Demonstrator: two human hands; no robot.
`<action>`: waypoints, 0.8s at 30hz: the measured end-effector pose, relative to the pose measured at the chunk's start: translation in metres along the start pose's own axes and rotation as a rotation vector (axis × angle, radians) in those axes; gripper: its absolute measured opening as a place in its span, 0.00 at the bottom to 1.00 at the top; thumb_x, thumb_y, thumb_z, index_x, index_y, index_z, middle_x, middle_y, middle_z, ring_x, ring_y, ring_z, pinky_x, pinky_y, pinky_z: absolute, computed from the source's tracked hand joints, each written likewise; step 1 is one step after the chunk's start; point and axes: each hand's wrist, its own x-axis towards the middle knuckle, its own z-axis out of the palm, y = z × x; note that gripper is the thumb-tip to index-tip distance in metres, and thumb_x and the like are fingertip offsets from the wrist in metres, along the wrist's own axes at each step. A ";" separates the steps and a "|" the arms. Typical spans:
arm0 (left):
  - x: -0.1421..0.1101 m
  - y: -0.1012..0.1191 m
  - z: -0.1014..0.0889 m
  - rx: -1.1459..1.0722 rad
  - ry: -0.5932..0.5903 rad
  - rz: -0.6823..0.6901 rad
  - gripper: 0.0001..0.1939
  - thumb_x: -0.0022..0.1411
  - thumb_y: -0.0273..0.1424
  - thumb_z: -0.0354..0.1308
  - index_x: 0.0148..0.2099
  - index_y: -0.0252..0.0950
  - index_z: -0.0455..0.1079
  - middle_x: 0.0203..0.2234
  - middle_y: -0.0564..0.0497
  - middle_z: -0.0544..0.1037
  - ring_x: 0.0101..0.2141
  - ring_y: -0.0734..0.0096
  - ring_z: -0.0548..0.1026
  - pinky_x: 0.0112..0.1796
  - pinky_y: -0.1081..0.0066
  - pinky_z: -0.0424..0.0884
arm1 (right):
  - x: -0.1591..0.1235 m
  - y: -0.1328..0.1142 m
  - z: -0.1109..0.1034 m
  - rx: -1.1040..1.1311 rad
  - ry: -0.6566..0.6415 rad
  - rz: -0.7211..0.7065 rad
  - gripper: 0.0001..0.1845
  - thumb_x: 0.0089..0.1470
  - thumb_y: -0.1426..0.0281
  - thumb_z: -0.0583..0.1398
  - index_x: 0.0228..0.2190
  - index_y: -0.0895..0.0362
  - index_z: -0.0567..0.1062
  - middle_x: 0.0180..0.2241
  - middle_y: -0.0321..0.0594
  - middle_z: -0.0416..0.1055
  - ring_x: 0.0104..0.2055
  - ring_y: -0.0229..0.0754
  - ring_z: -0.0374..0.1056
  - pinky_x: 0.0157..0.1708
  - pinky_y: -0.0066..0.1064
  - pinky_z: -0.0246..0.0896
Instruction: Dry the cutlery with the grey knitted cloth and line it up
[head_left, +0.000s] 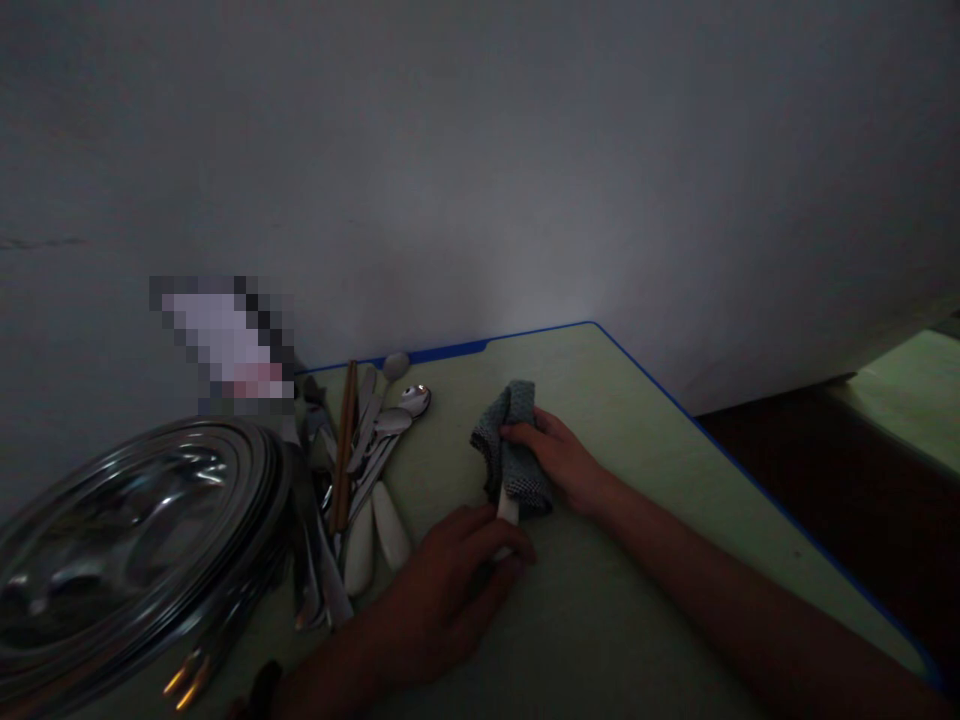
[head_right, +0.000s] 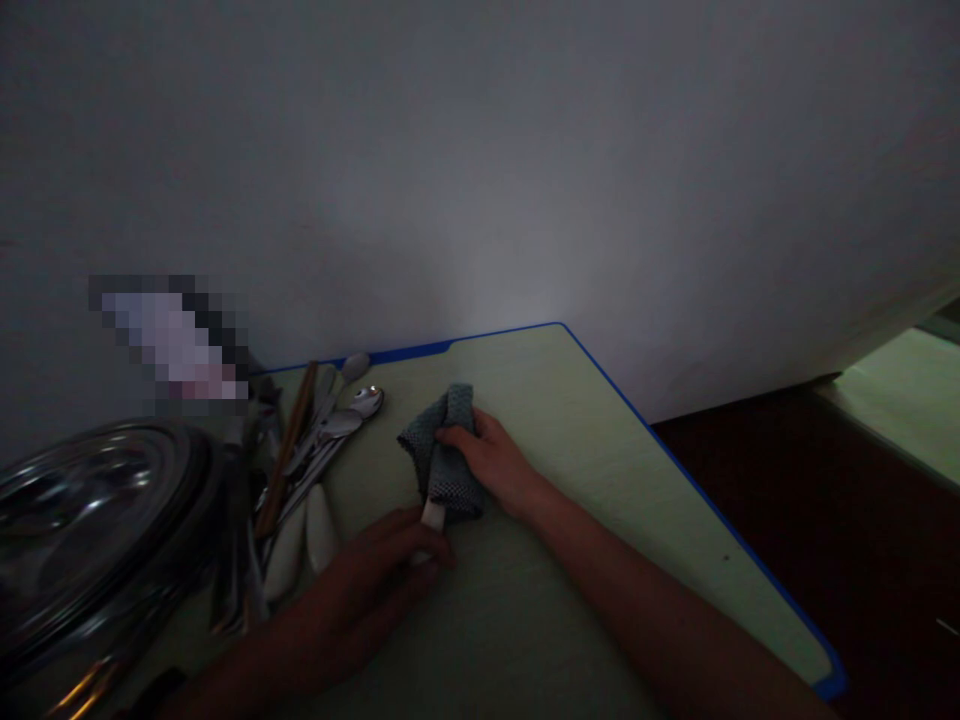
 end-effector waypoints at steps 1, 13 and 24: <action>0.000 0.000 0.000 0.001 0.000 -0.004 0.08 0.66 0.29 0.44 0.43 0.40 0.64 0.37 0.51 0.70 0.39 0.68 0.68 0.41 0.67 0.64 | 0.000 0.000 0.000 -0.002 0.000 -0.001 0.09 0.42 0.68 0.62 0.30 0.56 0.71 0.24 0.33 0.68 0.25 0.36 0.64 0.25 0.30 0.58; 0.000 0.001 -0.001 -0.004 0.003 -0.013 0.08 0.67 0.30 0.44 0.43 0.40 0.64 0.38 0.50 0.70 0.40 0.67 0.68 0.41 0.66 0.65 | -0.001 -0.001 0.000 -0.018 -0.003 -0.008 0.09 0.43 0.66 0.62 0.30 0.55 0.72 0.23 0.32 0.68 0.26 0.37 0.64 0.27 0.31 0.58; 0.000 0.001 0.000 -0.003 -0.006 -0.024 0.08 0.66 0.29 0.44 0.42 0.40 0.64 0.37 0.50 0.70 0.39 0.67 0.68 0.40 0.67 0.64 | -0.002 -0.003 0.001 -0.026 0.010 0.000 0.10 0.43 0.66 0.62 0.30 0.56 0.71 0.24 0.32 0.68 0.26 0.38 0.64 0.27 0.31 0.57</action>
